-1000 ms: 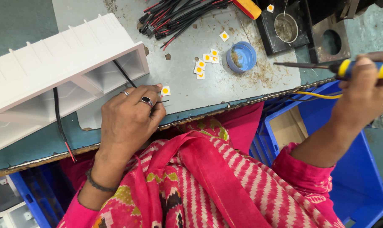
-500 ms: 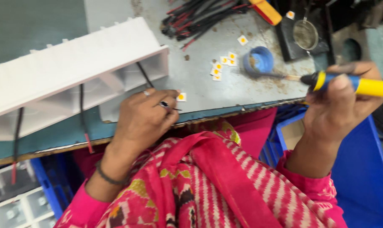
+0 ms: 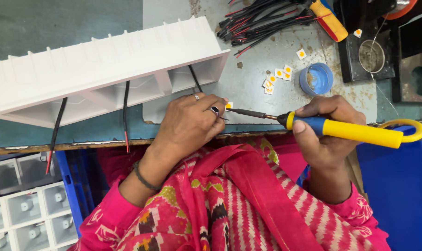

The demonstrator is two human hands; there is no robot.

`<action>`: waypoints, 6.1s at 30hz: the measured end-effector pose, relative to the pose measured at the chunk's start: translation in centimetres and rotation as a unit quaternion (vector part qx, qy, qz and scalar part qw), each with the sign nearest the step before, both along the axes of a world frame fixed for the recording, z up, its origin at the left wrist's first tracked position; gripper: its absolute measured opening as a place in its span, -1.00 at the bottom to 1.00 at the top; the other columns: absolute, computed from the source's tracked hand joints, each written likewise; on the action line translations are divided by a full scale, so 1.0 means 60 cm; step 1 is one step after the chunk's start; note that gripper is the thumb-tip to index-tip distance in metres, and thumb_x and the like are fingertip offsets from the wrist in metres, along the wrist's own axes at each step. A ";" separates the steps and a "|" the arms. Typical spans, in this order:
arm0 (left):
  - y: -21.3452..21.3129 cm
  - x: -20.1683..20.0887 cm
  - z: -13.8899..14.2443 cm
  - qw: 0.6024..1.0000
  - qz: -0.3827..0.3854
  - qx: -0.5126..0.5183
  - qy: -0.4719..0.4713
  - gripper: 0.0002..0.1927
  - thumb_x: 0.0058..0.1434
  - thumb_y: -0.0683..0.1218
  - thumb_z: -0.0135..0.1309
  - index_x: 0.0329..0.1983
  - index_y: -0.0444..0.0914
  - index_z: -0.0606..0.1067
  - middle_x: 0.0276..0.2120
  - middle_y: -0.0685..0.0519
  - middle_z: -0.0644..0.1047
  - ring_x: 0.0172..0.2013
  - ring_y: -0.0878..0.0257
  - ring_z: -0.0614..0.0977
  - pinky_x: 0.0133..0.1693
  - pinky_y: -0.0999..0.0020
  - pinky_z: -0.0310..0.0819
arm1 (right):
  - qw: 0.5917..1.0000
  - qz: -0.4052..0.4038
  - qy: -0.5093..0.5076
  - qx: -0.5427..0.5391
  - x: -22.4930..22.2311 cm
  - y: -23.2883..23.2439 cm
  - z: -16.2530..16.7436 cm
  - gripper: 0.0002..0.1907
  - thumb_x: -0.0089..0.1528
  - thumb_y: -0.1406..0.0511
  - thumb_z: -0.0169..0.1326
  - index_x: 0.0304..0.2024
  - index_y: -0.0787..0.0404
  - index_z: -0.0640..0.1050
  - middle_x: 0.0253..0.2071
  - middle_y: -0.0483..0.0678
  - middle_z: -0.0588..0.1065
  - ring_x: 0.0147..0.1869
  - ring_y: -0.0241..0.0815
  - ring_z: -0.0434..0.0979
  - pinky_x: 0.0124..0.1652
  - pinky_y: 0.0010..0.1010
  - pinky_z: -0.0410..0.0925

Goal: The person solders small LED chips onto the ends of black wire pairs at a workbench. They strip and position wire ends, dip them in flux from a small blue container, hold an LED chip in one hand, and touch a soldering iron to the joint, repeating the cycle for multiple chips and setting finished ones on the bench.

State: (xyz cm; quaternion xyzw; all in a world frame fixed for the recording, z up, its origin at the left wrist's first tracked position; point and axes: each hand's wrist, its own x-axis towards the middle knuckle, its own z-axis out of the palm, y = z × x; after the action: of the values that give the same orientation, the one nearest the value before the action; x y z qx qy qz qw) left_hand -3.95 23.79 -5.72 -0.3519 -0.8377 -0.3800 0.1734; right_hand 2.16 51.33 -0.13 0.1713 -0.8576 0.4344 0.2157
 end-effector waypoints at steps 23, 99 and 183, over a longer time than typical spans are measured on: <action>-0.001 -0.002 0.002 1.000 0.008 -0.010 -0.008 -0.83 0.09 -0.13 0.24 -0.26 -0.24 0.53 -0.29 0.07 0.55 -0.27 0.07 0.61 -0.23 0.15 0.53 | 1.000 0.010 -0.009 0.002 -0.008 -0.007 0.002 -0.77 0.32 0.31 0.24 -0.20 0.35 0.49 -0.35 -0.03 0.54 -0.38 -0.40 0.50 -0.28 -0.64 0.35; -0.023 -0.019 -0.004 0.982 -0.107 0.091 -0.123 -0.89 0.14 -0.20 0.20 -0.31 -0.33 0.54 -0.20 -0.06 0.50 -0.18 -0.01 0.61 -0.15 0.15 0.50 | 0.996 0.088 -0.017 -0.010 -0.062 -0.121 -0.123 -0.43 0.35 0.60 0.11 0.25 0.22 0.14 0.44 0.23 0.32 0.20 -0.04 0.68 0.07 -0.41 0.58; -0.017 -0.049 0.006 0.992 -0.113 -0.031 -0.037 -0.90 0.11 -0.24 0.14 -0.49 -0.36 0.49 -0.33 -0.10 0.51 -0.19 -0.10 0.57 -0.09 0.10 0.52 | 0.995 0.069 0.060 0.042 -0.035 -0.044 0.044 -0.73 0.21 0.27 0.18 -0.46 0.30 0.43 -0.41 0.05 0.57 -0.40 -0.22 0.62 -0.34 -0.53 0.48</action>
State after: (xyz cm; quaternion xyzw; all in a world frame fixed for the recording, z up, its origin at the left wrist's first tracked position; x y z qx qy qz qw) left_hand -6.90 22.80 -5.36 -0.4351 -0.8097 -0.3839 0.0873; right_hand 0.05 48.70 2.49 0.2650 -0.8464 0.4011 0.2290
